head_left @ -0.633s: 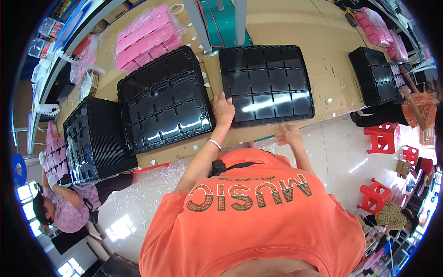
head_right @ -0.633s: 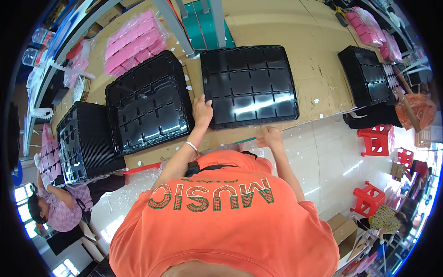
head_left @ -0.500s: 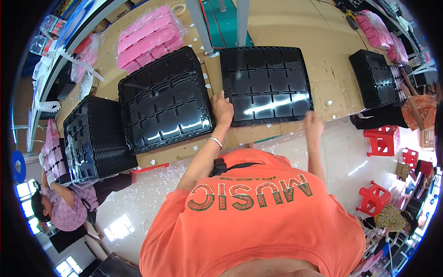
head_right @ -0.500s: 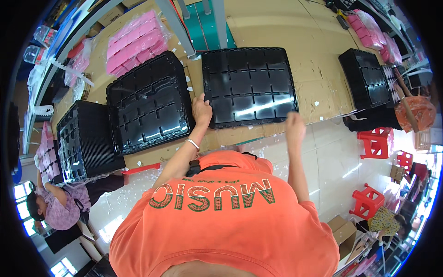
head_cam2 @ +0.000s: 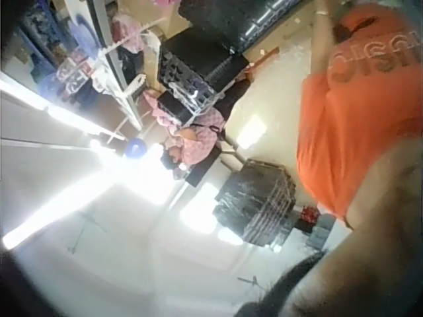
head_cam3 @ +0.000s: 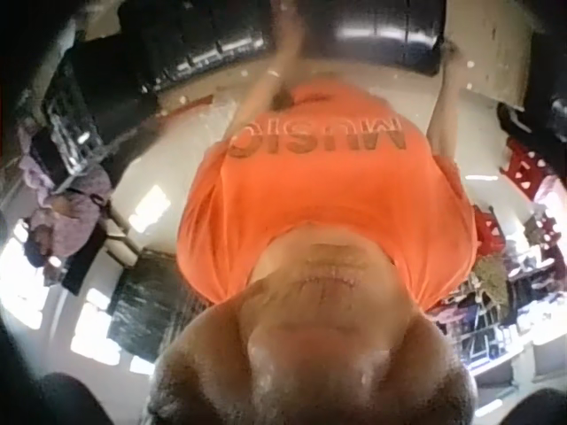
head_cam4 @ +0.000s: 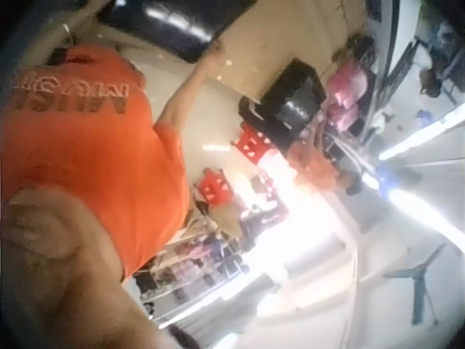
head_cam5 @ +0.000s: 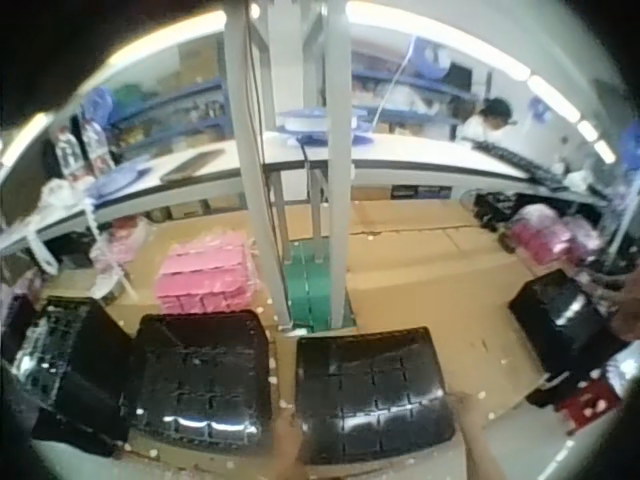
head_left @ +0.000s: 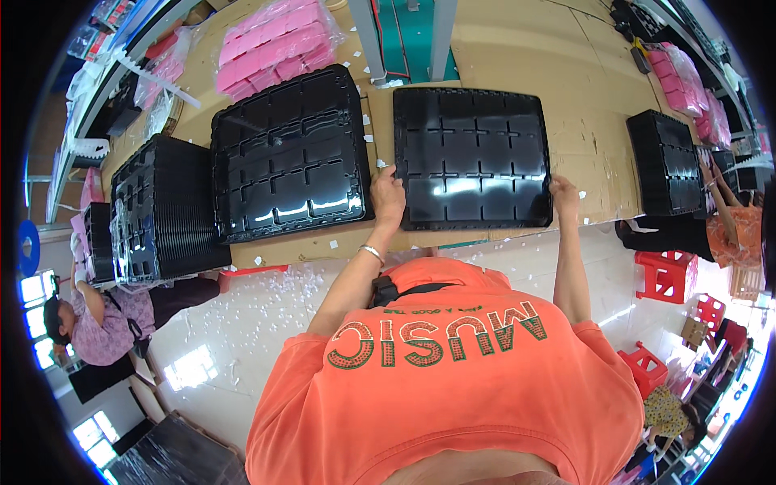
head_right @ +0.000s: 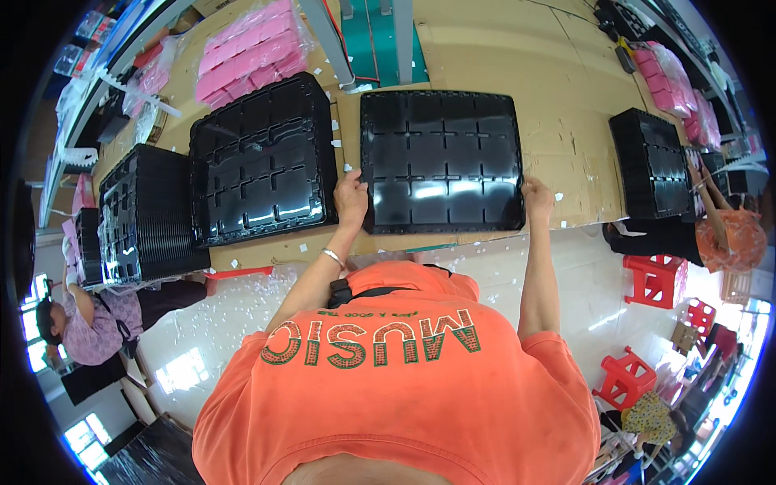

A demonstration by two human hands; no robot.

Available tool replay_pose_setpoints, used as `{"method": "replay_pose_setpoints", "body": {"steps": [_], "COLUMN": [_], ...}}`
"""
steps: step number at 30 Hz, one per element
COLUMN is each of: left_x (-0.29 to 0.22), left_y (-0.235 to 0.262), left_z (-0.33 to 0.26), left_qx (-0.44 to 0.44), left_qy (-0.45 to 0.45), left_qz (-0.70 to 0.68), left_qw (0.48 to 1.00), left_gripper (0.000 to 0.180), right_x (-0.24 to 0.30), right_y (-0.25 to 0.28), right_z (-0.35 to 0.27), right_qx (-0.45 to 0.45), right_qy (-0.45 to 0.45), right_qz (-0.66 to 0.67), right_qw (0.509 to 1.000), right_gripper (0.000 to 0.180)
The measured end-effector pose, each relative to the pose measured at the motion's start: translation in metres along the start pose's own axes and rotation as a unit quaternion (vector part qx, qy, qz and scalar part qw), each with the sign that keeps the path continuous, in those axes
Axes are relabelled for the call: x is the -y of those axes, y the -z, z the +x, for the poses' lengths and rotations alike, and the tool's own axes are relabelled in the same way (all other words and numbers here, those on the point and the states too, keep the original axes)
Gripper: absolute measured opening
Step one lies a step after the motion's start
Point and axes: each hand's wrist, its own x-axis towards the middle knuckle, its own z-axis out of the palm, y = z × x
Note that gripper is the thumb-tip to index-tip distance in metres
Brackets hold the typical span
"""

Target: The person attaches white clips to black trays and layers pink sheets inside them by hand, working in a factory environment.

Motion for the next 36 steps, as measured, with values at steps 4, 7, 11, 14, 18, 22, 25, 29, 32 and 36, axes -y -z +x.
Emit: {"method": "replay_pose_setpoints", "body": {"steps": [4, 7, 11, 14, 18, 22, 25, 29, 32, 36], "left_x": [0.001, -0.002, -0.012, -0.036, -0.031, -0.008, 0.012, 0.039, 0.036, 0.039], "left_y": [-0.001, -0.003, 0.001, 0.016, 0.063, 0.169, 0.245, 0.327, 0.364, 0.388], "left_z": [-0.018, -0.017, -0.003, -0.018, -0.04, -0.05, -0.037, 0.023, 0.11, 0.266], "left_qx": [-0.018, -0.014, -0.043, 0.061, 0.195, 0.353, 0.224, -0.036, -0.204, -0.372], "left_qy": [0.028, 0.066, -0.03, -0.114, -0.211, -0.1, -0.091, -0.105, -0.136, -0.09], "left_qz": [0.028, 0.045, 0.05, 0.12, 0.029, -0.194, -0.265, -0.273, -0.258, -0.182], "left_qw": [0.999, 0.997, 0.997, 0.984, 0.957, 0.91, 0.933, 0.956, 0.935, 0.906], "left_gripper": [0.033, 0.037, 0.036, 0.057, 0.04, 0.033, 0.032, 0.028, 0.027, 0.052], "right_x": [-0.01, -0.014, 0.023, 0.025, 0.016, 0.012, 0.014, 0.114, 0.183, 0.318], "right_y": [-0.004, -0.014, -0.014, -0.015, -0.017, -0.027, -0.03, -0.029, -0.051, -0.062], "right_z": [-0.023, -0.005, 0.03, 0.051, 0.068, 0.077, 0.075, -0.001, -0.038, -0.117], "right_qx": [0.004, -0.054, -0.022, 0.013, 0.005, 0.037, -0.089, -0.229, -0.249, -0.156], "right_qy": [-0.036, -0.011, 0.077, 0.078, 0.091, 0.065, 0.107, 0.098, 0.195, 0.237], "right_qz": [0.057, 0.051, 0.029, 0.024, -0.026, -0.001, -0.179, -0.082, 0.051, 0.212], "right_qw": [0.998, 0.997, 0.996, 0.997, 0.996, 0.997, 0.974, 0.965, 0.947, 0.935], "right_gripper": [0.033, 0.032, 0.031, 0.04, 0.037, 0.035, 0.038, 0.032, 0.029, 0.027]}}
